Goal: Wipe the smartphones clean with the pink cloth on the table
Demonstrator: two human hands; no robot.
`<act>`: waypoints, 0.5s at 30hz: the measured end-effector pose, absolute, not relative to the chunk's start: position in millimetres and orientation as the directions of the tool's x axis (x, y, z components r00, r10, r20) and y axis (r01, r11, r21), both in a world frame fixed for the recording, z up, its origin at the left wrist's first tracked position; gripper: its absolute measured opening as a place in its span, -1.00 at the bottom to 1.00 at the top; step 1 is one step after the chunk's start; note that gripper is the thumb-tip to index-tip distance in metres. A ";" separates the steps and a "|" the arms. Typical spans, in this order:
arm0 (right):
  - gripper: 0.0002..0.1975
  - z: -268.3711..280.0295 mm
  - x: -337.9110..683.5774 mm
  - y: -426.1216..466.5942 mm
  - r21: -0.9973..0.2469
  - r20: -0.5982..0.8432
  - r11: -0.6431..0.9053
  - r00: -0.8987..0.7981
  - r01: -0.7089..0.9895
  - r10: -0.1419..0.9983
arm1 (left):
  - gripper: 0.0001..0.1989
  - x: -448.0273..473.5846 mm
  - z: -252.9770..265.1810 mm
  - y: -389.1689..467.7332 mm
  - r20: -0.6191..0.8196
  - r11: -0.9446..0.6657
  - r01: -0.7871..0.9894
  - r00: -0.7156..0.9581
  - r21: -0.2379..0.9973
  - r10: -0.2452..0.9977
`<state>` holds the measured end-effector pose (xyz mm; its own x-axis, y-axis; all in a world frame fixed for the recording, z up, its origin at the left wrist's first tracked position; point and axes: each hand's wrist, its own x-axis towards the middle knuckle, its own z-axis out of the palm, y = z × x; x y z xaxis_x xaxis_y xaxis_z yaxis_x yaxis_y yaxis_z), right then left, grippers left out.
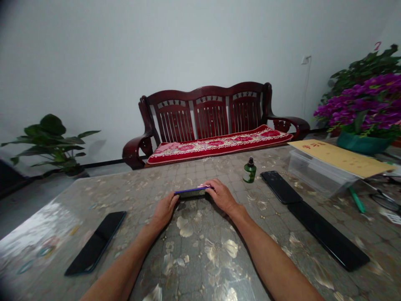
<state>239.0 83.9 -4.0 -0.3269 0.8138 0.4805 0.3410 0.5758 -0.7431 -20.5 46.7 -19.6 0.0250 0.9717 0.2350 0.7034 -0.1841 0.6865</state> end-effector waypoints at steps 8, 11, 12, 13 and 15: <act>-0.77 -14.7 229.5 88.8 -0.955 0.227 0.252 -0.161 0.158 0.961 | -0.70 -21.3 -6.0 65.1 0.150 -0.115 0.632 -0.003 0.766 0.989; -0.79 -18.8 229.8 88.4 -0.999 0.008 0.002 -0.152 -0.038 0.988 | -0.57 -23.3 6.7 71.1 0.115 -0.104 0.594 0.019 0.798 0.993; -0.81 -19.0 230.3 88.3 -0.990 -0.041 -0.063 -0.169 -0.129 0.985 | -0.53 -23.7 11.3 71.6 0.104 -0.100 0.570 0.026 0.815 0.994; -0.83 -18.4 230.6 88.3 -0.967 -0.082 -0.125 -0.194 -0.222 0.978 | -0.48 -23.4 15.7 71.1 0.086 -0.093 0.520 0.037 0.849 0.996; -0.85 -15.2 230.3 88.7 -0.902 -0.145 -0.229 -0.243 -0.366 0.959 | -0.39 -19.1 23.2 67.1 0.048 -0.067 0.279 0.072 0.958 0.996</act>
